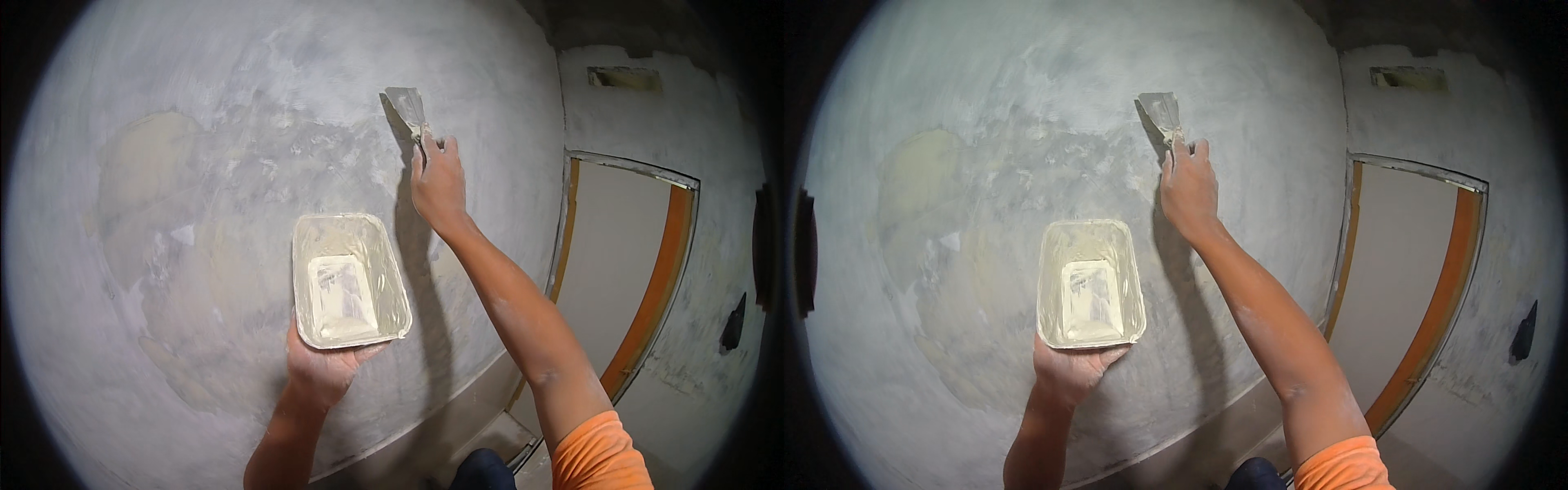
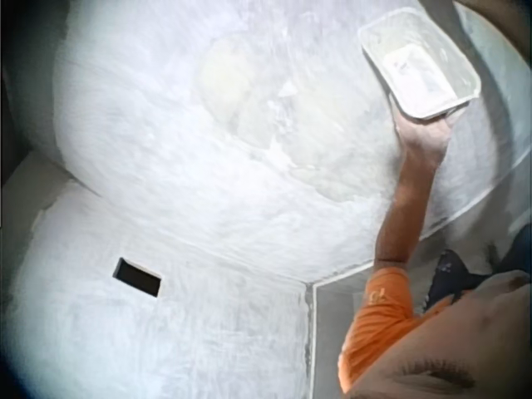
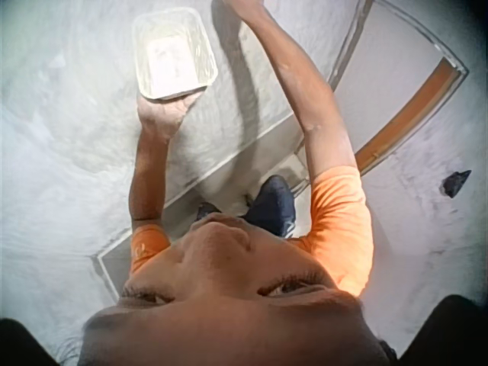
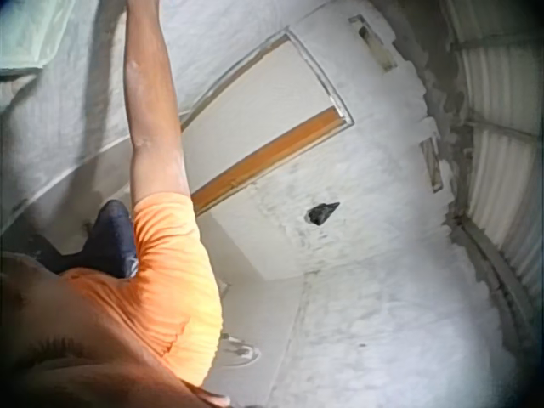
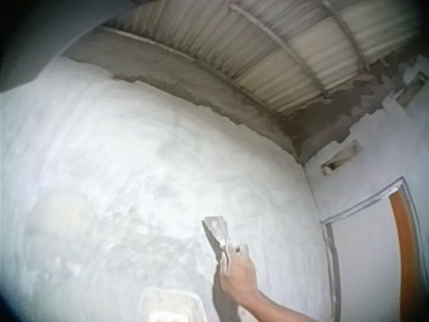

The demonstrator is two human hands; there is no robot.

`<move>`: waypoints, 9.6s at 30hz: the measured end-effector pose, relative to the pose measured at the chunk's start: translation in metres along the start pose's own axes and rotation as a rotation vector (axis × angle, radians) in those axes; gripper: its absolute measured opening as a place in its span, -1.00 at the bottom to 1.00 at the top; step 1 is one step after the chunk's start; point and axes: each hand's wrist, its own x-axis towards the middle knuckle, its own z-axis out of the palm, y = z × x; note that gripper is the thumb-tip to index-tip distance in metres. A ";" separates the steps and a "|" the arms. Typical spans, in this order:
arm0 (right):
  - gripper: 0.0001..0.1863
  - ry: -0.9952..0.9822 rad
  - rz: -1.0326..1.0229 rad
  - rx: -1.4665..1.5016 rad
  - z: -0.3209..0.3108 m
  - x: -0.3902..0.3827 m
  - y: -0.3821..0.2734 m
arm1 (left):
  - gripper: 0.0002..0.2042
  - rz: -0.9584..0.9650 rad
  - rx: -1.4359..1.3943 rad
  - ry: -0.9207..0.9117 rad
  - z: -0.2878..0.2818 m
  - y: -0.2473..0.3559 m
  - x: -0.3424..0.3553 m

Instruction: The person applies plaster to a wall using a spatula, repeatedly taking plaster from a plastic container and spreading it across the wall surface.

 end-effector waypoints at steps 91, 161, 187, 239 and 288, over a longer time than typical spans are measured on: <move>-0.51 -0.665 0.285 -0.090 -0.047 -0.217 0.046 | -0.48 -0.191 -0.049 0.139 0.015 0.028 0.003; -0.58 -0.425 0.231 0.145 -0.053 -0.117 0.069 | -0.45 -0.105 -0.057 0.295 0.036 0.014 0.010; -0.52 -0.451 0.172 -0.005 -0.045 -0.110 0.066 | -0.41 0.211 0.441 0.364 0.023 -0.022 0.007; -0.59 -0.222 0.119 0.299 -0.025 0.003 0.016 | -0.43 -0.005 -0.252 0.336 -0.005 0.000 -0.002; -0.59 -0.251 0.168 0.252 -0.044 0.037 -0.014 | -0.43 0.074 -0.040 0.166 -0.016 -0.023 0.000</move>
